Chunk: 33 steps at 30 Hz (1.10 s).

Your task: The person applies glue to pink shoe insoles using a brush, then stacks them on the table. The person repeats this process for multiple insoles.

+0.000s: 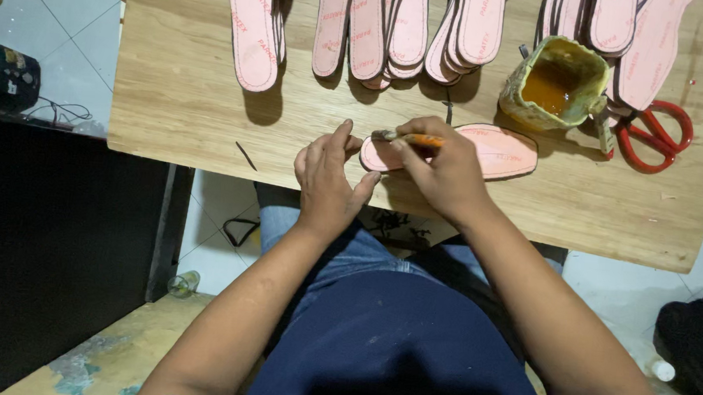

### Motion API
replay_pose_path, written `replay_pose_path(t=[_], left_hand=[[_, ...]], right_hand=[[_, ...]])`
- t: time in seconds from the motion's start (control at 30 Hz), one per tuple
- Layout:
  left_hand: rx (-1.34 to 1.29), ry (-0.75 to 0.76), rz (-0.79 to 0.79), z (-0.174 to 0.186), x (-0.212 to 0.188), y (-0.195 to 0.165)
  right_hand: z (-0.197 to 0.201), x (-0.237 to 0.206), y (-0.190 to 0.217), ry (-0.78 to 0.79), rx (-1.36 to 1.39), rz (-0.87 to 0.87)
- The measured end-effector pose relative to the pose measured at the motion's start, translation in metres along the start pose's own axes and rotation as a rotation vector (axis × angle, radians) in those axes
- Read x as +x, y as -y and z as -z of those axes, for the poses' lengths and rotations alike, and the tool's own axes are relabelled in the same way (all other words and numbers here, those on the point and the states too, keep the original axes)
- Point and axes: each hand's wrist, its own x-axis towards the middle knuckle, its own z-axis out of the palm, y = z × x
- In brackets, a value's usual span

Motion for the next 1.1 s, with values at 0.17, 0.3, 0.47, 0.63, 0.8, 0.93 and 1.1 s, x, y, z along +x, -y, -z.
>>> replay_pose_path(t=[0.17, 0.3, 0.47, 0.63, 0.8, 0.93, 1.1], left_hand=[[-0.101, -0.027, 0.060, -0.001, -0.001, 0.004], [-0.152, -0.008, 0.022, 0.006, -0.002, 0.010], [-0.139, 0.043, -0.010, 0.014, 0.000, 0.014], [-0.087, 0.072, -0.052, 0.019, 0.003, 0.013], [-0.112, 0.093, -0.071, 0.022, 0.005, 0.004], [-0.078, 0.111, -0.128, 0.019, 0.009, -0.003], [-0.041, 0.117, -0.150, 0.008, 0.015, -0.010]], right_hand=[[-0.014, -0.001, 0.006, 0.085, -0.124, 0.149], [-0.012, -0.004, 0.012, 0.236, -0.172, 0.084], [0.002, -0.011, 0.013, 0.296, -0.225, 0.072], [0.020, -0.020, 0.006, 0.207, -0.202, -0.039], [0.034, -0.034, -0.003, -0.087, -0.151, -0.099], [0.010, -0.048, -0.008, -0.159, 0.091, -0.144], [0.001, -0.053, -0.020, -0.230, -0.064, -0.017]])
